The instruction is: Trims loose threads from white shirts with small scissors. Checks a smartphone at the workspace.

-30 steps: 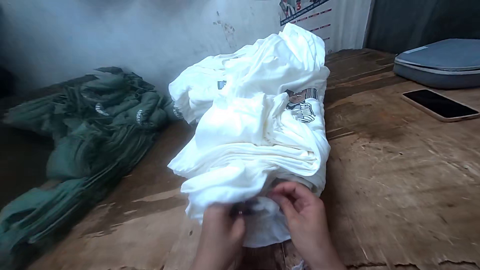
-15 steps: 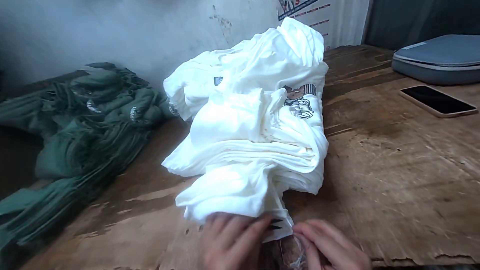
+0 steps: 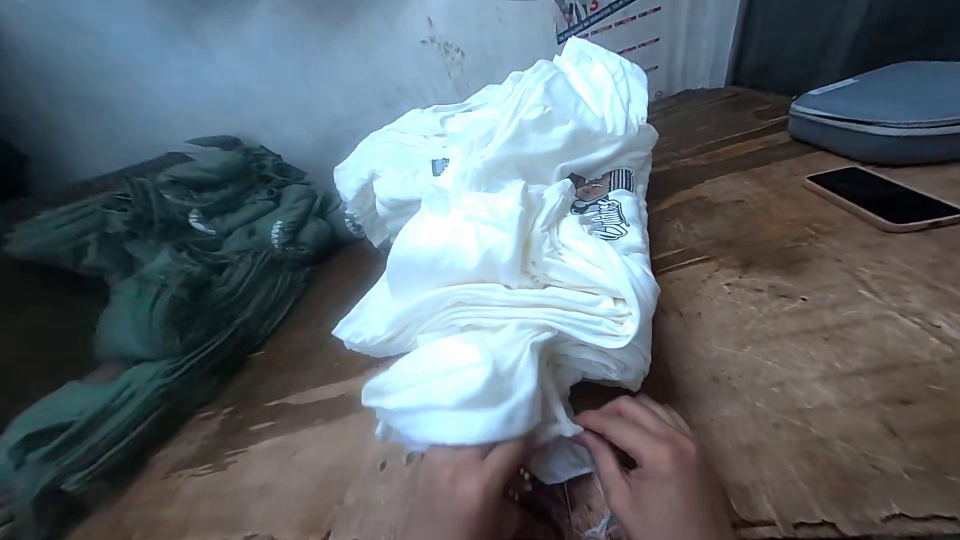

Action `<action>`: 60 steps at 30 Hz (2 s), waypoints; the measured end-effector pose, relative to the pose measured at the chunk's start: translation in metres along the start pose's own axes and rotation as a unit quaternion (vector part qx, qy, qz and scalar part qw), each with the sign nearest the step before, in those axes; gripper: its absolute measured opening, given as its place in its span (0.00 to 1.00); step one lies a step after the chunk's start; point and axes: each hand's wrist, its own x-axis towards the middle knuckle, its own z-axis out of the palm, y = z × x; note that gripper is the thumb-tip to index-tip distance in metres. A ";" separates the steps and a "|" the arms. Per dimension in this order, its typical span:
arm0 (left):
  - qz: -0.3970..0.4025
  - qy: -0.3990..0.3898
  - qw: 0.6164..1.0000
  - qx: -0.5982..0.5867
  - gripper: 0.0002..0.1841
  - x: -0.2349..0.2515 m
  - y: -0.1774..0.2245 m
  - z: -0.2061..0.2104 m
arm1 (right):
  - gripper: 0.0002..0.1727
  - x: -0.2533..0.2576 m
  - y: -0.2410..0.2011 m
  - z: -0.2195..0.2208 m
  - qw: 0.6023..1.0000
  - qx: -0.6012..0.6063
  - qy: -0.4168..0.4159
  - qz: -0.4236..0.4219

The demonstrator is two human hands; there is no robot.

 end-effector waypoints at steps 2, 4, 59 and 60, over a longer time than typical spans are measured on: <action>-0.015 -0.071 0.995 -0.062 0.05 0.005 0.003 -0.018 | 0.07 -0.001 0.005 -0.008 1.000 -0.004 -0.009 0.009; -0.055 -0.096 0.990 -0.092 0.12 0.009 0.011 -0.029 | 0.08 -0.002 0.009 -0.011 1.000 -0.009 -0.008 0.018; 0.082 -0.001 0.979 -0.188 0.06 -0.015 -0.082 -0.012 | 0.05 0.003 0.007 -0.024 0.982 0.063 -0.077 -0.160; 0.086 -0.023 0.983 -0.161 0.06 -0.017 -0.083 -0.013 | 0.07 -0.003 0.012 -0.033 0.971 0.081 -0.115 -0.195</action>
